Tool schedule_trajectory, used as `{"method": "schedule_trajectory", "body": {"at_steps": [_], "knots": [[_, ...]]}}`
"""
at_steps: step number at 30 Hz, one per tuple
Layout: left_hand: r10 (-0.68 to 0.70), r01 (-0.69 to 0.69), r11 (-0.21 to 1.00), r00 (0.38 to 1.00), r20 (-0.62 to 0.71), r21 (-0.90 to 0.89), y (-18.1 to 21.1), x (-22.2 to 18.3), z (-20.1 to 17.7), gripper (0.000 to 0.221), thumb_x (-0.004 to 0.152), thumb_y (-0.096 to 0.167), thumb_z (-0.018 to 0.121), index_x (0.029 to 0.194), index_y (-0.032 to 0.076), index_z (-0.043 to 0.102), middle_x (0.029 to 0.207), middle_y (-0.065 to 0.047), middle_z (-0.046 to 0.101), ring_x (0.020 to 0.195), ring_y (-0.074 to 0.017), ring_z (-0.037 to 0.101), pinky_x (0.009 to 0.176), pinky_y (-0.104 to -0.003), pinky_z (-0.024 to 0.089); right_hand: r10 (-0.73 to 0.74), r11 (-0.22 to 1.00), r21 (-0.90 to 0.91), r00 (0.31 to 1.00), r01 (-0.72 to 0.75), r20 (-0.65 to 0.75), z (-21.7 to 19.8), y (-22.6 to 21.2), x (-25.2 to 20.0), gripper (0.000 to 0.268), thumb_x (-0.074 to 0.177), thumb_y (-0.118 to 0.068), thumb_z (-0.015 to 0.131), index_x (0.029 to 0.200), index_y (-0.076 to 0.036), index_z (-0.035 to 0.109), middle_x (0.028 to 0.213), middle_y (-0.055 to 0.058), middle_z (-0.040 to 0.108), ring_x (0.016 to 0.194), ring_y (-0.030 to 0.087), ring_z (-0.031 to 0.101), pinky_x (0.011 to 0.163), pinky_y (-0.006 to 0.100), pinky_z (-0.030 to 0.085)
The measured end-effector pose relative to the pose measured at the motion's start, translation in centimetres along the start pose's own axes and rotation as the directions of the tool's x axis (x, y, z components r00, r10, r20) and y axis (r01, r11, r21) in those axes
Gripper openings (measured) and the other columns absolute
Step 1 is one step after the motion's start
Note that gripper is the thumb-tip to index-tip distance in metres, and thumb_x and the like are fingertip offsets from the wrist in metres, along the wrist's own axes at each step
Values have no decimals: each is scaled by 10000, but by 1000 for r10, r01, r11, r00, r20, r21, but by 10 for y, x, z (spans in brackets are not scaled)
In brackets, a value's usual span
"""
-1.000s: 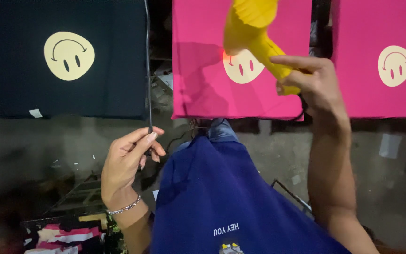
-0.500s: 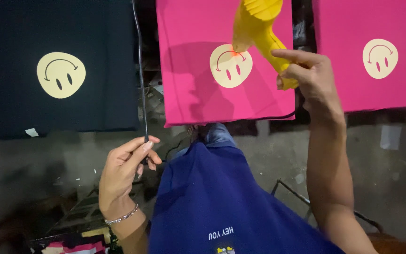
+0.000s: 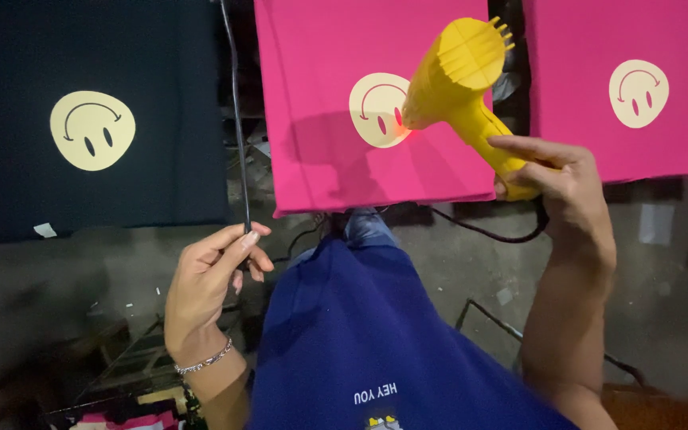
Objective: Using a handheld heat gun to cure or dry screen-printed designs on a series of shirts laid out on a production floor.
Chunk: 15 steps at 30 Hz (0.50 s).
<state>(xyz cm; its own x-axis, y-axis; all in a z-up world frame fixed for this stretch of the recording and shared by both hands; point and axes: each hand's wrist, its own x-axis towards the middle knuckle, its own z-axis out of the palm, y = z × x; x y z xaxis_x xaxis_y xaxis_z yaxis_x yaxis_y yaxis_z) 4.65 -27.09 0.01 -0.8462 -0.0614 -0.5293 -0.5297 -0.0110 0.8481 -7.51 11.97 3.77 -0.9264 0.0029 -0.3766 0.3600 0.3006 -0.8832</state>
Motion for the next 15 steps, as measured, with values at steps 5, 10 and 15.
{"method": "schedule_trajectory", "body": {"at_steps": [5,10,15], "knots": [[16,-16,1000,1000,5,-3,-4,0,-3,259,1005,169,581,1098,-2,753,714,-136,749,569,-160,647,430,-211,365,-32,999,23,999,32,-9,6,-5,18,517,746,-33,570,1237,-25,733,658,91,598,587,138,572,624,230,489],[-34,34,999,998,-57,3,1,-4,-4,257,1004,168,585,1079,-6,759,701,-147,737,584,-172,646,439,-216,361,-113,992,-51,993,112,-26,17,-28,40,631,705,-175,538,1291,-28,721,689,82,614,624,113,568,648,248,535],[-52,54,998,994,-101,18,0,-5,-6,266,1012,190,584,1072,3,763,723,-139,750,624,-134,597,513,-218,359,-113,993,-22,994,112,-1,12,-25,44,555,733,-109,549,1250,-33,736,695,77,601,615,121,581,650,229,537]]}}
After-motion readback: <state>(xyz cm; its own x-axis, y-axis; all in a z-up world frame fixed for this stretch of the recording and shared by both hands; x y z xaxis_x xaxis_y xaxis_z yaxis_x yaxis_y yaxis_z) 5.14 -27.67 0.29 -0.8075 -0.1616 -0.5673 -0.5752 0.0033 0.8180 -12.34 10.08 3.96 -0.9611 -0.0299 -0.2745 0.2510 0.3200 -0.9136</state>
